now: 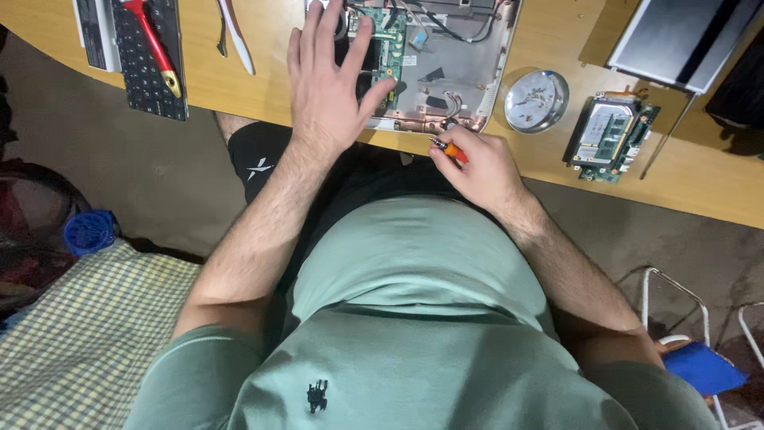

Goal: The person uses a screwdriver to remove screws from a circuit board inside an open electronic device. They then remove a small circuit board and a hard drive from the device, placing them on the table.

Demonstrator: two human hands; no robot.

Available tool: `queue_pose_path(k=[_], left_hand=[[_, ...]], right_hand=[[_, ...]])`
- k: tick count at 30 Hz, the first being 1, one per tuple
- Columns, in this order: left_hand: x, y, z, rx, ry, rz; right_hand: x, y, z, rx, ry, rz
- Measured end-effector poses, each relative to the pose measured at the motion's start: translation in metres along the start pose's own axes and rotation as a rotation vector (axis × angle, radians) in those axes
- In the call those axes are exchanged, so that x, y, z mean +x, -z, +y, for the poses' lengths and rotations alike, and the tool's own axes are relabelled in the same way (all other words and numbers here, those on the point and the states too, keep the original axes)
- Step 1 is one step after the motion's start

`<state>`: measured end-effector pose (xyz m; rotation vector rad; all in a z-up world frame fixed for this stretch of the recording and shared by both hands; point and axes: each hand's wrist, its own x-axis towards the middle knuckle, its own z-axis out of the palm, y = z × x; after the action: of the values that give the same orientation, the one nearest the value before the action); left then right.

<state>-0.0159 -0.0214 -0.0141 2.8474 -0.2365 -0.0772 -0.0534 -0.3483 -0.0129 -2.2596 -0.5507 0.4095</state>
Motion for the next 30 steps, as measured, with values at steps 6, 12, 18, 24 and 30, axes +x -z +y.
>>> queue_pose_path(k=[6, 12, 18, 24, 30], left_hand=[[-0.005, -0.012, -0.001, -0.167, 0.048, 0.086], [-0.035, -0.004, 0.007, -0.331, 0.136, 0.321], [-0.058, 0.007, 0.011, -0.405, 0.124, 0.422], [-0.035, -0.015, 0.014, -0.299, 0.136, 0.333], [0.015, -0.005, 0.031, -0.216, 0.082, 0.303]], right_hand=[[-0.015, 0.011, -0.003, 0.080, 0.003, 0.019], [-0.033, 0.010, 0.014, 0.185, -0.006, 0.079], [-0.018, 0.037, -0.003, 0.108, -0.045, 0.167], [-0.009, 0.042, -0.020, 0.226, -0.038, 0.256], [0.028, 0.072, -0.022, 0.145, -0.168, 0.321]])
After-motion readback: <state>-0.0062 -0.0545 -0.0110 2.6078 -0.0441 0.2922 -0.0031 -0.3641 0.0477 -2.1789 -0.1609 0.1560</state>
